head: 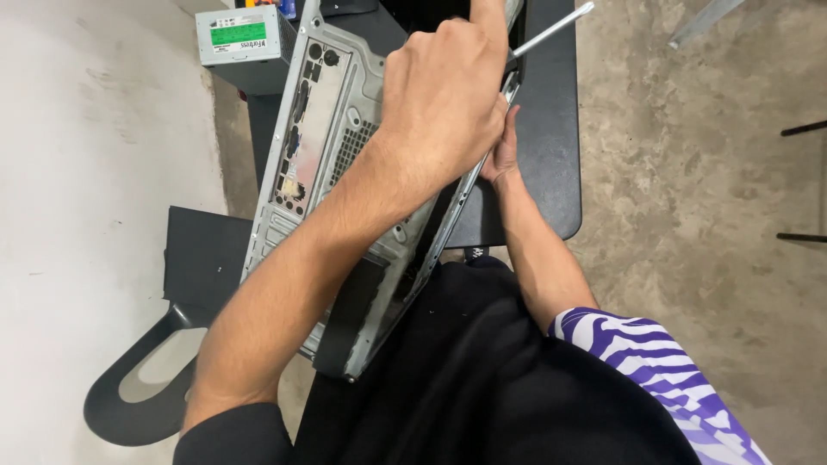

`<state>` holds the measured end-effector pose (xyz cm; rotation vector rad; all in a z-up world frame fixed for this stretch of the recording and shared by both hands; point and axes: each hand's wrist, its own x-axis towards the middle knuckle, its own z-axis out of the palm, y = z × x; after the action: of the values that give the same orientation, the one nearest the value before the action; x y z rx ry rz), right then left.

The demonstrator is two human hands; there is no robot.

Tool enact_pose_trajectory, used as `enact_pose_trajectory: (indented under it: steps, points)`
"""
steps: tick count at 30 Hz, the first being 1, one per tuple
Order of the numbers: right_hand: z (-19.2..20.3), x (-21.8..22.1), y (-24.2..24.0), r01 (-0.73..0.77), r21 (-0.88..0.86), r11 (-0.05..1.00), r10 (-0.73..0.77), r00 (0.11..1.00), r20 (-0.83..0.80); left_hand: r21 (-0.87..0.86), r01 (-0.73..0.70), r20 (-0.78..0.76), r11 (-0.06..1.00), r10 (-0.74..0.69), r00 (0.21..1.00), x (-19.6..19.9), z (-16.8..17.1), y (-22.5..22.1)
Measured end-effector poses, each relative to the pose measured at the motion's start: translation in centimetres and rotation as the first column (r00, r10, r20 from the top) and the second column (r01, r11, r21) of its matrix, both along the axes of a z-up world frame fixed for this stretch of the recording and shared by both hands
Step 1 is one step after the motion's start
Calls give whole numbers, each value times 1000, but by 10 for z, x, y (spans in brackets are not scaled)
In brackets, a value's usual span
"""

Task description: Reinstalling a motherboard and other internal components into a computer case using a screwdriver.

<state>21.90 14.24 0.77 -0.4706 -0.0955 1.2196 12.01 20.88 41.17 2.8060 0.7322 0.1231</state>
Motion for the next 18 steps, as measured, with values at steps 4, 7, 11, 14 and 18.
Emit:
enact_pose_trajectory:
  steps: [4, 7, 11, 14, 18]
  points:
    - [4, 13, -1, 24, 8, 1000, -24, 1000, -7, 19, 24, 15, 1000, -24, 1000, 4, -1, -3]
    - [11, 13, -2, 33, 19, 999, -33, 999, -10, 2, 23, 1, 1000, -23, 1000, 7, 0, -5]
    - [16, 19, -5, 46, 36, 998, -45, 999, -17, -4, 35, -2, 999, -35, 999, 9, 2, -7]
    - [11, 24, -2, 99, -13, 995, -99, 995, -32, 3, 53, 1, 999, -53, 999, 12, 2, -4]
    - [10, 28, -8, 159, -153, 975, -159, 987, 15, -3, 49, 9, 999, -49, 999, 16, -4, 0]
